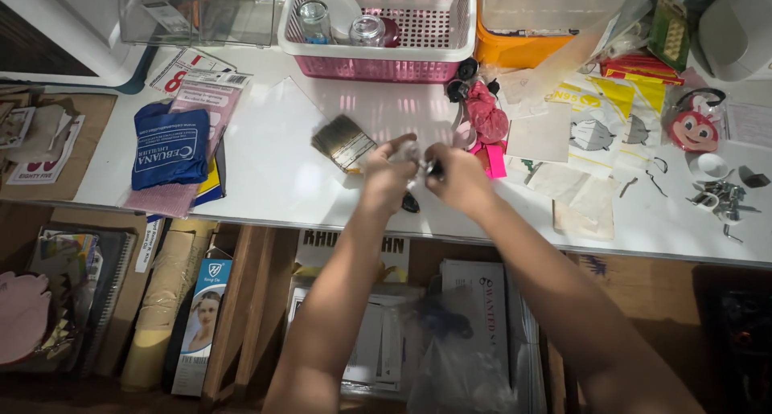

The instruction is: The person opens a wooden drawer and rearranges items, including a plastic container, a colorful paper package, and stacks of papers. They place the items back into the drawer and then open another drawer to handle a black plastic tray and a small plastic bag containing keys.

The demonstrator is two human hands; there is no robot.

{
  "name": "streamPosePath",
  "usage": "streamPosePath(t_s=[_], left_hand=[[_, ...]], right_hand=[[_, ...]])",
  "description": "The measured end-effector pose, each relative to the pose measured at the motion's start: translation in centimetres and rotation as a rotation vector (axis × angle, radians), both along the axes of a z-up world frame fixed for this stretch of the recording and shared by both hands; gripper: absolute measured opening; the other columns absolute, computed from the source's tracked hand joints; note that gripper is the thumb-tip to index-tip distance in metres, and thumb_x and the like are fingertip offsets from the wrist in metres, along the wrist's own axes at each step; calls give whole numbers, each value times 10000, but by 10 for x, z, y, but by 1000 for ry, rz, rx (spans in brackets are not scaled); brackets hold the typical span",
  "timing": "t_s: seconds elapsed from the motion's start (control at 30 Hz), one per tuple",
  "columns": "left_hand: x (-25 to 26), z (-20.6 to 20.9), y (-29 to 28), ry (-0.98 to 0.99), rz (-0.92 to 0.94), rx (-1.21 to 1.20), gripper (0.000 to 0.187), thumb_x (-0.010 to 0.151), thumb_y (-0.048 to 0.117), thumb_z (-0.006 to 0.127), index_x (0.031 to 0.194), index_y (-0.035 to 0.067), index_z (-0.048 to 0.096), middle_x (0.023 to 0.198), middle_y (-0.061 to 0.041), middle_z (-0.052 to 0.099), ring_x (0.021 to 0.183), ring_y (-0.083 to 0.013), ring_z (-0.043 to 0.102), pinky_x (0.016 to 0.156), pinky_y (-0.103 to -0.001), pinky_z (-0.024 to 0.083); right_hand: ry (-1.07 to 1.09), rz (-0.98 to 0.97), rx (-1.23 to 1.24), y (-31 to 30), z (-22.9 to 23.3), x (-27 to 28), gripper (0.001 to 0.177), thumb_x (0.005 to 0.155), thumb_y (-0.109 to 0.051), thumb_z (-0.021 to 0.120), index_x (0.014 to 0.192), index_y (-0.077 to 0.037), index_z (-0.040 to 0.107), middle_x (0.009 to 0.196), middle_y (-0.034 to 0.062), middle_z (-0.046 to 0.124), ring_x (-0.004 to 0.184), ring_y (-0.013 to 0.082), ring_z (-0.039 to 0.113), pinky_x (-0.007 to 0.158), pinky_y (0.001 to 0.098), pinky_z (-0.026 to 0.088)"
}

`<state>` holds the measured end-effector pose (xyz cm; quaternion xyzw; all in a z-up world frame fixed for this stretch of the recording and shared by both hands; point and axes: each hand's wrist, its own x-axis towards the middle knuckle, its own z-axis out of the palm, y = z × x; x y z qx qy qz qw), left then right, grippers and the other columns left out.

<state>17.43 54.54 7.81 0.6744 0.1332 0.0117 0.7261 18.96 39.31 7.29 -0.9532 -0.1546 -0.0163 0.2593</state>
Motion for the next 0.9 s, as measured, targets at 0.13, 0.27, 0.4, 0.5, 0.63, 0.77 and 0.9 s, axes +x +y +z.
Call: streamPosePath(t_s=[0.13, 0.27, 0.4, 0.5, 0.63, 0.77, 0.9], left_hand=[[36, -30, -6, 13, 86, -473, 556, 590, -197, 569, 1109, -55, 708, 924, -213, 700, 932, -286, 730, 774, -443, 584], [52, -21, -15, 90, 106, -793, 709, 500, -202, 423, 1153, -138, 692, 886, -256, 689, 834, -406, 724, 732, -503, 618], [44, 2, -21, 144, -188, -971, 639, 578, -113, 420, 1153, -40, 689, 857, -121, 639, 719, -306, 622, 682, -482, 567], [48, -5, -27, 151, -286, -1083, 594, 591, -67, 427, 1116, 56, 677, 797, -59, 632, 613, -226, 580, 602, -399, 489], [44, 7, -26, 92, -392, -1073, 513, 634, -19, 467, 1108, 85, 634, 772, -16, 556, 541, -177, 425, 501, -408, 376], [39, 15, -27, 91, -398, -1072, 547, 688, -67, 444, 1188, 47, 635, 908, -34, 644, 659, -109, 562, 566, -202, 420], [52, 4, -24, 108, -381, -951, 567, 681, -78, 430, 1196, 15, 649, 912, -37, 667, 645, -119, 576, 536, -205, 427]], right_hand=[[256, -231, 396, -18, -2, 2, 396, 730, -224, 757, 1114, -285, 680, 1005, 23, 713, 911, 218, 700, 783, 367, 596], [514, -136, 1142, -24, 40, -19, 615, 666, 71, 668, 1272, 9, 585, 1085, 149, 523, 883, 275, 645, 727, 350, 671], [677, -120, 1304, -32, 47, -19, 631, 831, -63, 686, 1420, 39, 484, 1173, 153, 513, 932, 253, 638, 756, 375, 669], [636, -132, 1421, -39, 24, -15, 379, 854, 32, 726, 1221, 21, 633, 1021, 135, 660, 801, 268, 727, 694, 373, 683], [607, 8, 1680, -43, 20, -20, 211, 906, 27, 701, 1109, -25, 681, 944, 129, 693, 832, 277, 731, 768, 486, 672], [709, -11, 1692, -55, 6, -18, 197, 931, -54, 689, 1126, -77, 682, 963, 108, 734, 814, 264, 747, 670, 442, 678], [686, -17, 1578, -59, 20, -21, 122, 923, -84, 715, 1044, -102, 709, 915, 7, 723, 827, 159, 713, 770, 420, 660]])
